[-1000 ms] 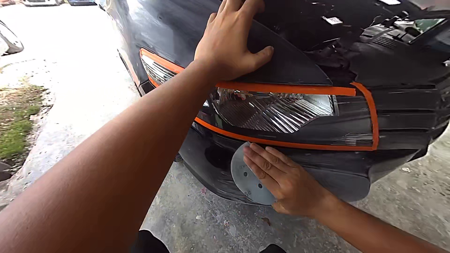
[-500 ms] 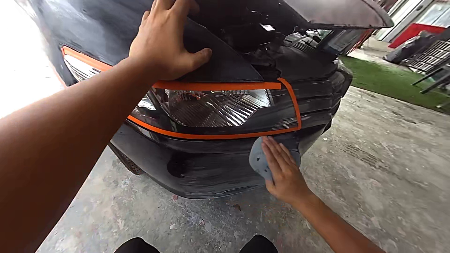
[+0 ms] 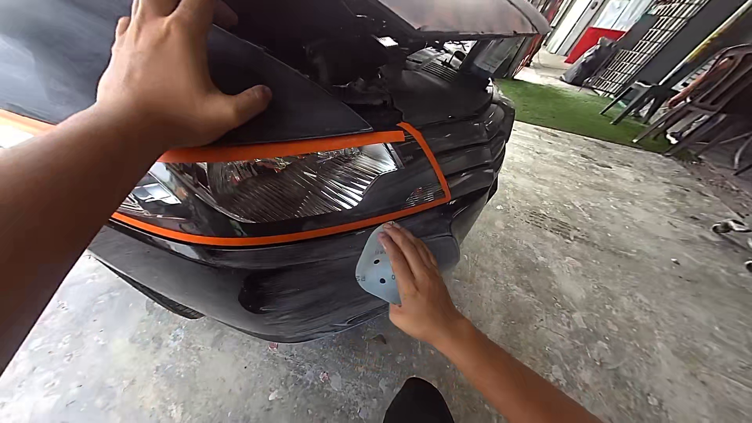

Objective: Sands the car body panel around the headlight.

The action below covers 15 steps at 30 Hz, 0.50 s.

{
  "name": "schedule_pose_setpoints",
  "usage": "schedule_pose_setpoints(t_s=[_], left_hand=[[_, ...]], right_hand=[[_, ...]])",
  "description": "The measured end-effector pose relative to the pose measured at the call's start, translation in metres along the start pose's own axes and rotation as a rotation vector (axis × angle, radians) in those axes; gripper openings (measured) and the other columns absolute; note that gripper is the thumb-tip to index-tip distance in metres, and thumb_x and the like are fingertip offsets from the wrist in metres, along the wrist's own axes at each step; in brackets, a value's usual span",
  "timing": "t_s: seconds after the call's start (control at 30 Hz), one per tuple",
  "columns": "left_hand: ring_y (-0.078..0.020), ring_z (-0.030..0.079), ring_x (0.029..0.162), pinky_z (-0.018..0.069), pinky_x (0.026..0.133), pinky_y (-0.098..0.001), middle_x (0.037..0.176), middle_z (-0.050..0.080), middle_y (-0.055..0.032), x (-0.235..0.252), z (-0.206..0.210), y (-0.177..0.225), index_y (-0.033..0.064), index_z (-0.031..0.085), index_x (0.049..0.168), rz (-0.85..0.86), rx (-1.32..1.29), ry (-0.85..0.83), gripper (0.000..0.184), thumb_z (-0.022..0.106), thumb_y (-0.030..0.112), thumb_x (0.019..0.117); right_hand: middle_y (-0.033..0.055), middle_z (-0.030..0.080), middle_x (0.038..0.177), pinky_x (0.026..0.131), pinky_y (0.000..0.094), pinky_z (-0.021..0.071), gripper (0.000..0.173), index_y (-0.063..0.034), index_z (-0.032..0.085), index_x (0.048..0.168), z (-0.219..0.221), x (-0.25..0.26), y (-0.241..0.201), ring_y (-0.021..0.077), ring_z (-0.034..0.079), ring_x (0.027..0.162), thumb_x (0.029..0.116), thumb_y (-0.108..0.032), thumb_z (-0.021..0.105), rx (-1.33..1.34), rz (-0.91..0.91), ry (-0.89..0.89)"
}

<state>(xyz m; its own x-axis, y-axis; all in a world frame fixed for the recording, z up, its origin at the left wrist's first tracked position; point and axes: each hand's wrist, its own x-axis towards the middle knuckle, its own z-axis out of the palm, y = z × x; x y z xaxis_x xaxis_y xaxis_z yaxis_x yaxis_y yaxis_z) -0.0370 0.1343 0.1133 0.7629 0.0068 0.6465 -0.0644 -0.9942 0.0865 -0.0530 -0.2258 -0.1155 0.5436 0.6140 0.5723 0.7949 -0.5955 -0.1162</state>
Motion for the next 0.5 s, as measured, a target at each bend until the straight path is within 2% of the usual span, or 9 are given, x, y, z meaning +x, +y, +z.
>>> schedule_pose_setpoints(t_s=[0.1,0.17,0.2,0.23,0.27,0.33,0.4,0.43,0.5], left_hand=[[-0.0478,0.048,0.13,0.0391,0.096,-0.0721,0.145,0.048,-0.0217,-0.001,0.002,0.001,0.0193,0.054,0.139,0.014,0.0,-0.01,0.086,0.054,0.076,0.0738],[-0.044,0.046,0.134,0.0404,0.097,-0.0705,0.152,0.042,-0.0176,-0.001,0.002,-0.001,0.019,0.056,0.137,0.034,-0.004,0.01,0.083,0.055,0.074,0.0746],[-0.0428,0.046,0.134,0.0411,0.096,-0.0702,0.152,0.041,-0.0165,-0.002,0.002,-0.003,0.0192,0.057,0.136,0.039,-0.005,0.018,0.081,0.056,0.073,0.075],[-0.0425,0.047,0.133,0.0414,0.095,-0.0702,0.152,0.041,-0.0162,-0.003,0.001,-0.004,0.0192,0.057,0.136,0.044,-0.002,0.023,0.08,0.056,0.073,0.0754],[-0.0427,0.047,0.133,0.0414,0.094,-0.0702,0.152,0.041,-0.0166,-0.002,0.001,-0.005,0.0187,0.057,0.135,0.053,-0.001,0.025,0.08,0.056,0.073,0.0755],[-0.0438,0.047,0.133,0.0414,0.095,-0.0707,0.152,0.041,-0.0176,-0.002,0.002,-0.007,0.0175,0.058,0.135,0.062,-0.005,0.033,0.082,0.056,0.073,0.0752],[-0.0459,0.047,0.133,0.0405,0.096,-0.0717,0.151,0.042,-0.0195,0.0,0.001,-0.006,0.0167,0.056,0.136,0.055,-0.004,0.029,0.085,0.055,0.075,0.0748],[-0.0488,0.047,0.13,0.0395,0.094,-0.0735,0.148,0.044,-0.022,0.003,0.001,-0.005,0.0163,0.056,0.136,0.053,-0.003,0.014,0.086,0.054,0.076,0.0745],[-0.055,0.052,0.122,0.04,0.089,-0.0767,0.138,0.051,-0.0291,0.003,0.003,-0.006,0.016,0.055,0.137,0.041,0.001,-0.002,0.088,0.053,0.078,0.0745]], right_hand=[[0.0147,0.039,0.162,0.122,0.053,0.0347,0.113,-0.0069,0.047,0.152,0.022,0.017,-0.079,0.0319,0.029,0.154,0.046,-0.005,0.086,0.138,-0.077,-0.007],[0.0108,0.035,0.165,0.126,0.0467,0.0293,0.107,-0.0082,0.043,0.156,0.031,0.034,-0.117,0.0264,0.026,0.156,0.0568,-0.005,0.084,0.142,-0.15,-0.052],[0.0078,0.033,0.167,0.127,0.0443,0.027,0.104,-0.0097,0.041,0.158,0.032,0.038,-0.118,0.0225,0.025,0.156,0.0624,-0.006,0.083,0.112,-0.179,-0.061],[0.0046,0.033,0.168,0.127,0.0433,0.0272,0.103,-0.0112,0.04,0.158,0.031,0.036,-0.108,0.0187,0.025,0.156,0.0642,-0.007,0.082,0.08,-0.2,-0.049],[0.0021,0.035,0.166,0.127,0.044,0.0293,0.104,-0.0123,0.042,0.158,0.028,0.03,-0.087,0.0165,0.028,0.155,0.0624,-0.007,0.083,0.062,-0.196,-0.018],[0.0006,0.039,0.164,0.125,0.048,0.0327,0.112,-0.0135,0.042,0.156,0.021,0.009,-0.024,0.0172,0.032,0.153,0.0535,-0.008,0.086,0.016,-0.104,0.03],[0.0085,0.041,0.162,0.123,0.0542,0.0338,0.113,-0.0073,0.042,0.154,0.014,-0.01,0.037,0.0258,0.035,0.152,0.0491,-0.005,0.085,-0.04,0.075,0.077],[0.0133,0.038,0.163,0.122,0.0572,0.0317,0.114,-0.0033,0.04,0.154,0.012,-0.014,0.054,0.0304,0.033,0.152,0.049,-0.004,0.084,-0.059,0.175,0.089],[0.0192,0.027,0.167,0.124,0.0601,0.0248,0.12,0.0017,0.031,0.158,0.012,-0.014,0.042,0.0355,0.022,0.156,0.0488,-0.003,0.081,-0.06,0.275,0.086]])
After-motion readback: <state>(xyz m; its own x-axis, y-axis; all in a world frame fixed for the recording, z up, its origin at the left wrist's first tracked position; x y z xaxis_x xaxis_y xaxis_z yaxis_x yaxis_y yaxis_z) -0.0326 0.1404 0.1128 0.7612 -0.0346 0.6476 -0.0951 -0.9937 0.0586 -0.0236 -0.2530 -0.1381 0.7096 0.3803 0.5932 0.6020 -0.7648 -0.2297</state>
